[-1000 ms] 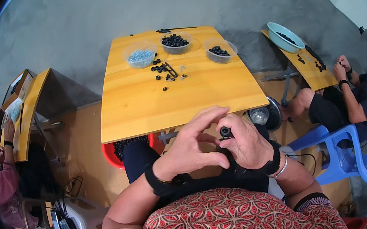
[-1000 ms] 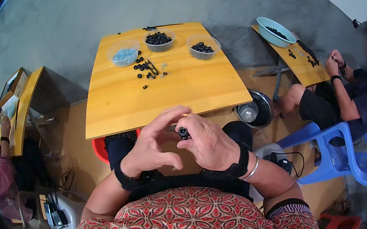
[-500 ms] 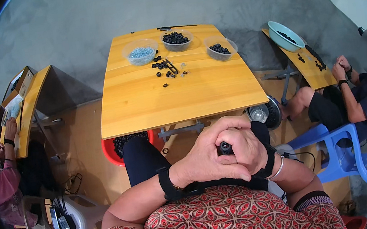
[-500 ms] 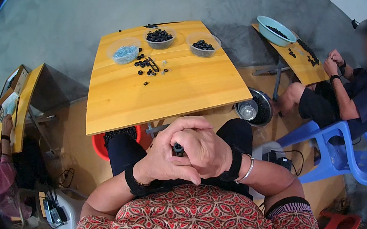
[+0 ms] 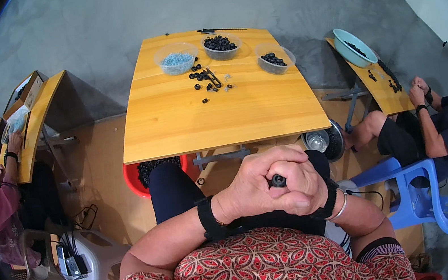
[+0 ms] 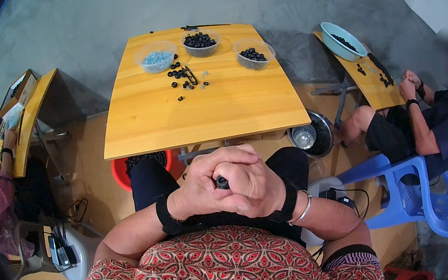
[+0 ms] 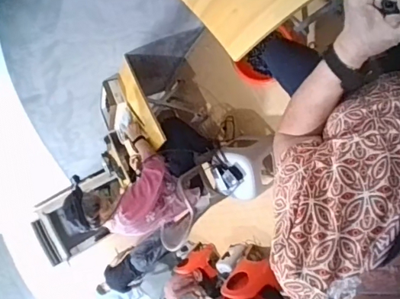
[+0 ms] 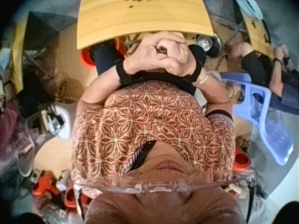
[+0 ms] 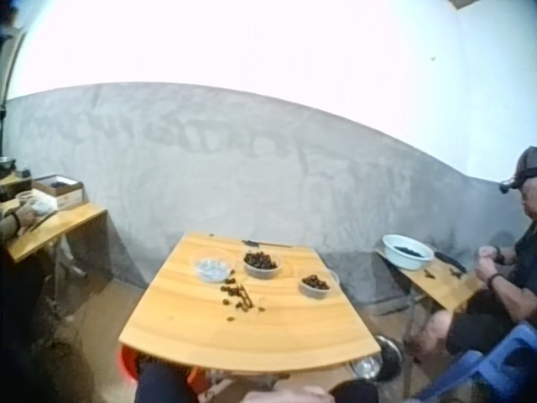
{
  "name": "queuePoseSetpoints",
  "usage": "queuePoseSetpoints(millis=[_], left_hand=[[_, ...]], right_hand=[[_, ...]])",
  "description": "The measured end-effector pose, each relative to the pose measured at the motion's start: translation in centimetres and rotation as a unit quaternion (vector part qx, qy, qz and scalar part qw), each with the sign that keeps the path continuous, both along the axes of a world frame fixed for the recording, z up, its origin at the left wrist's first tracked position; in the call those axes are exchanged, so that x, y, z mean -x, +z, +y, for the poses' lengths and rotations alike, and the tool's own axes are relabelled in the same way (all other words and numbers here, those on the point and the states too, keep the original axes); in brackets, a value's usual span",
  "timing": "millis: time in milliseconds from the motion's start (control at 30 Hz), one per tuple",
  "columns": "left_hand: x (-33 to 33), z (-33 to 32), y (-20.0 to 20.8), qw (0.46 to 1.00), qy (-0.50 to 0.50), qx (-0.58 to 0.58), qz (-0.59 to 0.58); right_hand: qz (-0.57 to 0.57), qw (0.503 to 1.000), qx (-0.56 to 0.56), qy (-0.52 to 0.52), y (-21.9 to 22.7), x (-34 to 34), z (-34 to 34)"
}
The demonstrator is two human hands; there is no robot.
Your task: Assembling small black plastic components by manually inserting small metal pins or connectors.
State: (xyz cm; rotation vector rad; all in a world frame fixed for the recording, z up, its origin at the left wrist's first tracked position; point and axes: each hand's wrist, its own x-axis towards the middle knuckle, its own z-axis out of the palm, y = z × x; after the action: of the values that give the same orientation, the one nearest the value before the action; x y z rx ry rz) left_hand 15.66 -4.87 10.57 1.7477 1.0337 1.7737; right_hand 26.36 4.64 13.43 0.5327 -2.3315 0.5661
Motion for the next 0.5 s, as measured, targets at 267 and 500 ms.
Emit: queuePoseSetpoints(millis=[267,500], left_hand=[[1.5,-1.0,1.9,0.935,-0.041,0.215,-0.279],[2.2,-1.6,1.9,0.916,-0.132,0.224,-0.306]], right_hand=[[-0.096,0.993,0.068,-0.023,1.9,-0.5,1.7],[-0.118,0.992,0.007,-0.041,2.4,-0.1,2.0]])
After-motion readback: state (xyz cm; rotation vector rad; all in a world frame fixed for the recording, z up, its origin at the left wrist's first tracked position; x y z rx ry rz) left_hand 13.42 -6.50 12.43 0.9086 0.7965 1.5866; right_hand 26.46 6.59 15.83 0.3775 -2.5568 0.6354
